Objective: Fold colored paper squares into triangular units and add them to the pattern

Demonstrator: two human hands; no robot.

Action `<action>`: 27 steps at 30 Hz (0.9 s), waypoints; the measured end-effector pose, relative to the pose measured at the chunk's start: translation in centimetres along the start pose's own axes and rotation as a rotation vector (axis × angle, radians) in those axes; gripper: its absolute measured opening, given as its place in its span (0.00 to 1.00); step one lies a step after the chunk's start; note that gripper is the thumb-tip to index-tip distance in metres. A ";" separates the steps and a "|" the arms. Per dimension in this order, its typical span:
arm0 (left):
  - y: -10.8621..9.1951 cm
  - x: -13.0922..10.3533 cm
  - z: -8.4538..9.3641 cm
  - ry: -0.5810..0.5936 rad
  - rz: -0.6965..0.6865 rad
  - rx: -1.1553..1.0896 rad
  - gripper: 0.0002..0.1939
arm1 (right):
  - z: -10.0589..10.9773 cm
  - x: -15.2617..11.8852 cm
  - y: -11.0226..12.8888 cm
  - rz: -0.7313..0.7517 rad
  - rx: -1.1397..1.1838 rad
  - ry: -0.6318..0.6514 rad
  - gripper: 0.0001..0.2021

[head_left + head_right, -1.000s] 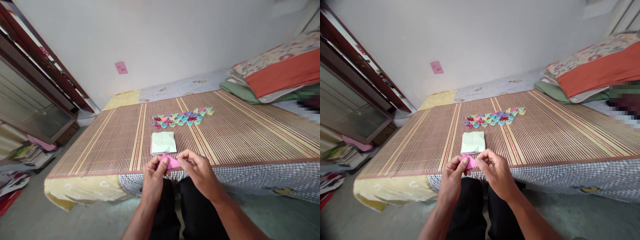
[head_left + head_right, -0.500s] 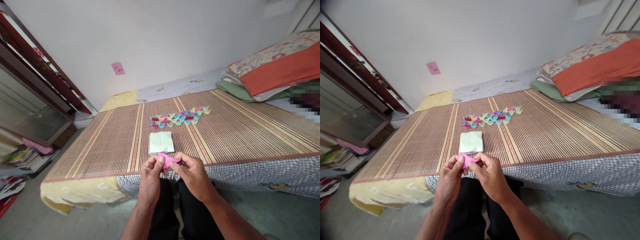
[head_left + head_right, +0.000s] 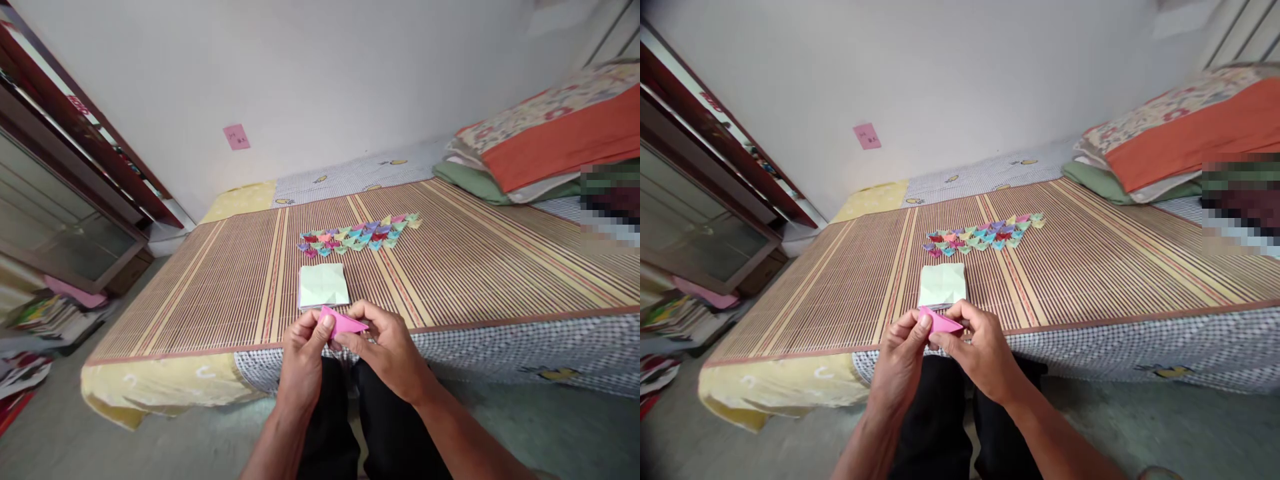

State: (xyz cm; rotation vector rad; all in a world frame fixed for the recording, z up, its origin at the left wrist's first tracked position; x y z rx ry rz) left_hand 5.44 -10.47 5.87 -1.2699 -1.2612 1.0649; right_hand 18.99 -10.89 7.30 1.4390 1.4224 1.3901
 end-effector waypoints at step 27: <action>0.6 0.5 1.5 -0.054 0.009 0.002 0.17 | 3.0 -0.2 -0.5 0.023 -0.118 0.028 0.18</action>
Point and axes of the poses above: each hand's wrist, its own x-axis towards the middle knuckle, its own z-axis out of the back of the hand, y = z × x, the point moved 7 cm from there along x, towards the middle knuckle, and after that the axes turned 10 degrees about x, right-handed, at the moved point
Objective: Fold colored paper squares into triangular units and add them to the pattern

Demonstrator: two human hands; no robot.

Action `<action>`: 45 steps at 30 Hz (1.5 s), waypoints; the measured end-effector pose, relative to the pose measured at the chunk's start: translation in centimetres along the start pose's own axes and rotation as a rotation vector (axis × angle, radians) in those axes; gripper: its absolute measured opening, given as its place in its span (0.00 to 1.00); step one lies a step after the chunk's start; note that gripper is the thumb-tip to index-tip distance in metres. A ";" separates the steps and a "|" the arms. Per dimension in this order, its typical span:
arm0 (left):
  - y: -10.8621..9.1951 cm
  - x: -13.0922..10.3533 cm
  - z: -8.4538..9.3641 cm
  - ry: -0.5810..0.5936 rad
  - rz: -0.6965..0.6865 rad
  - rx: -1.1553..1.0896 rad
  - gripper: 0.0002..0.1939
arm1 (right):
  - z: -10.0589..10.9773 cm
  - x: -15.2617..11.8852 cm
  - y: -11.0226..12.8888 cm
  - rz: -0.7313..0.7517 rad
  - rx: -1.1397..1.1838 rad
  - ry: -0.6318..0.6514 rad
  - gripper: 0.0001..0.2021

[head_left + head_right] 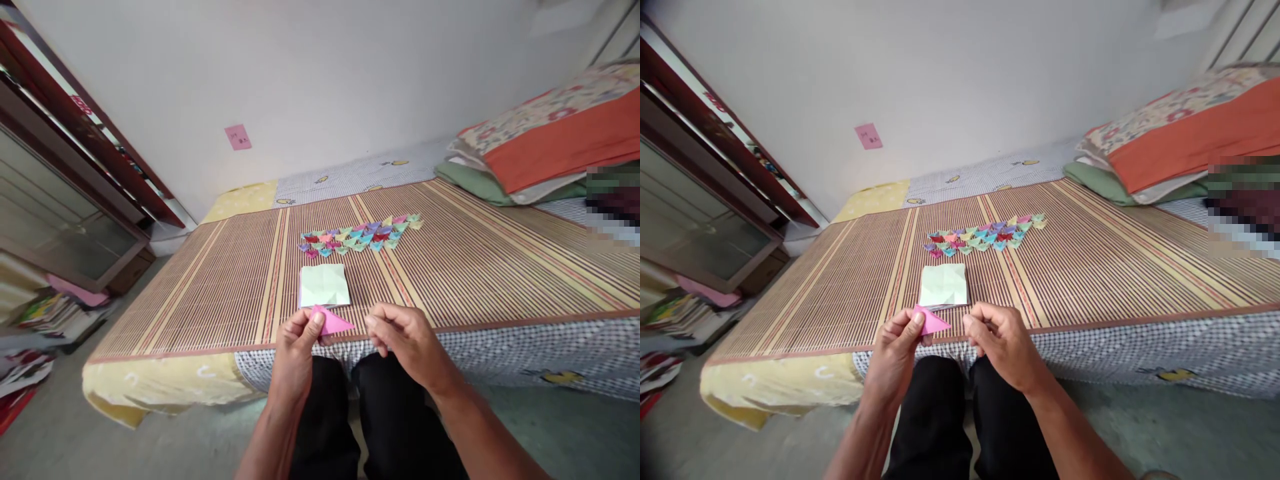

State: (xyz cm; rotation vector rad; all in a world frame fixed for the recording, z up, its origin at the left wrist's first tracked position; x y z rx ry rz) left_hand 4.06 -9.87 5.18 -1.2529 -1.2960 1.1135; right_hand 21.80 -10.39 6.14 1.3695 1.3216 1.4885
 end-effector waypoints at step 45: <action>-0.6 -1.3 -0.9 0.059 -0.007 0.027 0.12 | -1.3 0.0 1.0 0.046 0.100 -0.120 0.13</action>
Point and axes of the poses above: each hand's wrist, its own x-axis towards the middle knuckle, its own z-axis out of the back of the hand, y = z × x, the point moved 7 cm from there along x, towards the middle knuckle, and after that the axes turned 10 degrees about x, right-handed, at the moved point
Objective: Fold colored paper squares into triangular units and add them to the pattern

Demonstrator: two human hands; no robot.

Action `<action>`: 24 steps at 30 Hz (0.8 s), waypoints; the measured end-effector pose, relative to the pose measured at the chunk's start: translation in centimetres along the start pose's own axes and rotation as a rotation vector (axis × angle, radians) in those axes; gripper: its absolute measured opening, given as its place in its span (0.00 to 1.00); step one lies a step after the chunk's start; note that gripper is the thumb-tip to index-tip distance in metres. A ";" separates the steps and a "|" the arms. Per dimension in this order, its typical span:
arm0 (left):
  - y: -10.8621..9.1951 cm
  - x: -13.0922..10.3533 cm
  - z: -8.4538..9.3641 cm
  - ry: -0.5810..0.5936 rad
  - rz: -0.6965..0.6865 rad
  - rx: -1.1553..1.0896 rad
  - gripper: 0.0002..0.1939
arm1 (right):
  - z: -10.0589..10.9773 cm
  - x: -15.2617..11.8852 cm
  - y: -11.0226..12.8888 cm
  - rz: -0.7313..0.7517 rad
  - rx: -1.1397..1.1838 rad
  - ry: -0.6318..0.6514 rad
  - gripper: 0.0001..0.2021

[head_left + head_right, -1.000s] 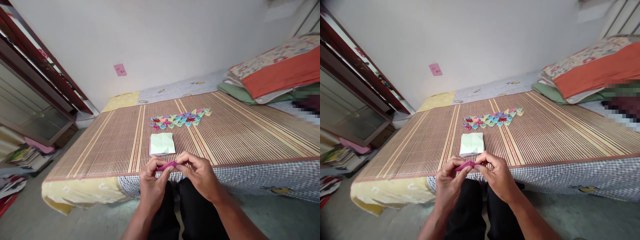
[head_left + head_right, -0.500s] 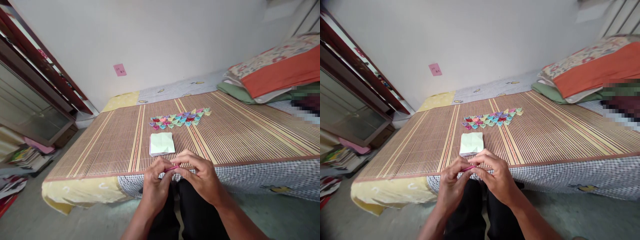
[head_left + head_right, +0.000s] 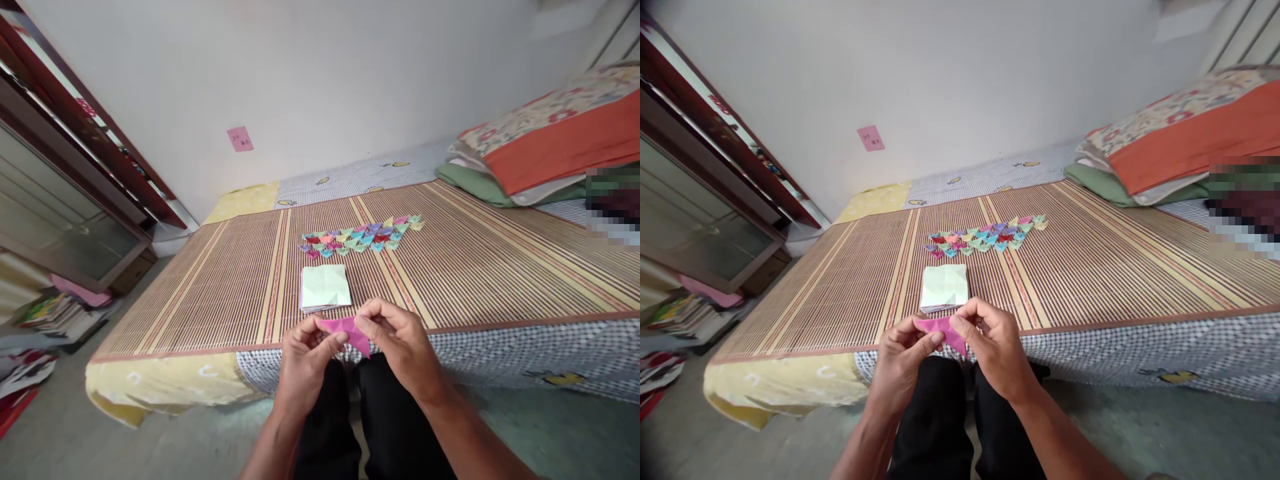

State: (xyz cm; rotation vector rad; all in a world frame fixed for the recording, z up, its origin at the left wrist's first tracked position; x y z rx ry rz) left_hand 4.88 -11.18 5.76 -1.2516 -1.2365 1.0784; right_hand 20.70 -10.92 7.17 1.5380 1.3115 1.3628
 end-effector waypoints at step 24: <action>-1.0 0.0 -0.6 0.042 -0.087 0.016 0.14 | 0.0 0.1 -3.6 -0.229 0.305 -0.034 0.17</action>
Point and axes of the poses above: each hand's wrist, its own x-axis towards the middle knuckle, its own z-axis out of the back of the hand, y = z × x, the point moved 7 cm from there along x, towards the middle knuckle, and after that the axes turned 10 degrees about x, right-handed, at the moved point
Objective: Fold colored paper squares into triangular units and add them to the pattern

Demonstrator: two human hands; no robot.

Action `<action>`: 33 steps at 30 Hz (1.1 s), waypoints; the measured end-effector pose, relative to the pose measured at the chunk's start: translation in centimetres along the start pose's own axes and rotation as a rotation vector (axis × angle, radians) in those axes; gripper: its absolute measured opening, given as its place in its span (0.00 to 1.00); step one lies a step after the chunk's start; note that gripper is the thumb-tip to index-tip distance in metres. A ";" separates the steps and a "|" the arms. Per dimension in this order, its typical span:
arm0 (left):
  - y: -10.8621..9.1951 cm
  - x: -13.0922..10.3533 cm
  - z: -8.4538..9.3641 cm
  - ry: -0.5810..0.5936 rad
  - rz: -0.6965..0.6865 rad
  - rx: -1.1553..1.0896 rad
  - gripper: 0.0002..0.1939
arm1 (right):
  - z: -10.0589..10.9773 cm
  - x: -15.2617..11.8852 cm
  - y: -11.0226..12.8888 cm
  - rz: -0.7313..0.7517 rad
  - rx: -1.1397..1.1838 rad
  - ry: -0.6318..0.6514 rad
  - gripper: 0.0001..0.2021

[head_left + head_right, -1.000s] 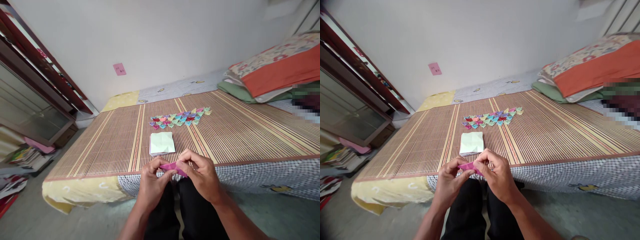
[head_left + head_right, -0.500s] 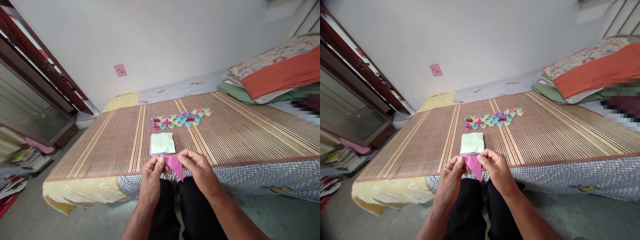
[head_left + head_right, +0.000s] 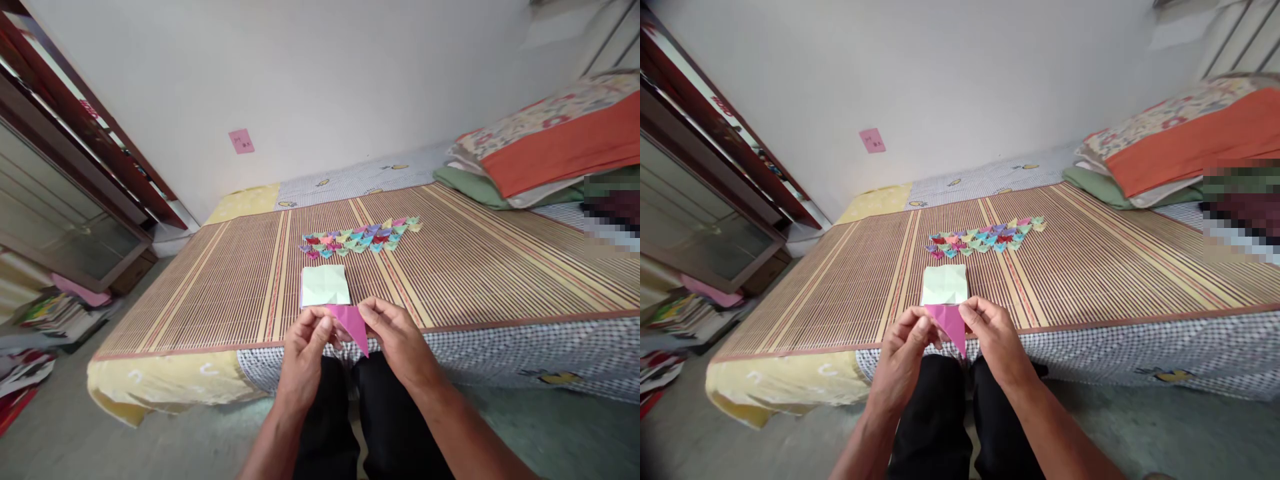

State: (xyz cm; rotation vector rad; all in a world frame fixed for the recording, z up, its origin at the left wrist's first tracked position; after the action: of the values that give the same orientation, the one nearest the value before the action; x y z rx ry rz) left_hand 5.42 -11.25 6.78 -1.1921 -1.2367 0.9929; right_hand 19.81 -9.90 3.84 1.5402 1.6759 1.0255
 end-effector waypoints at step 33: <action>0.8 -1.1 -0.5 -0.077 -0.027 0.049 0.11 | -1.7 0.2 -2.8 -0.115 0.376 -0.053 0.18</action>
State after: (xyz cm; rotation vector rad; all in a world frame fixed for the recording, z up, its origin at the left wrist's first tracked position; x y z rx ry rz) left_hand 5.85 -12.31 5.87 -1.1049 -1.2787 1.0517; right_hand 16.94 -9.93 2.22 1.6602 1.9754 0.6283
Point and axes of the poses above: each hand's wrist, its own x-axis towards the middle knuckle, its own z-axis out of the back of the hand, y = z × x, the point moved 7 cm from there along x, towards the middle knuckle, and after that the axes turned 10 degrees about x, right-handed, at the moved point
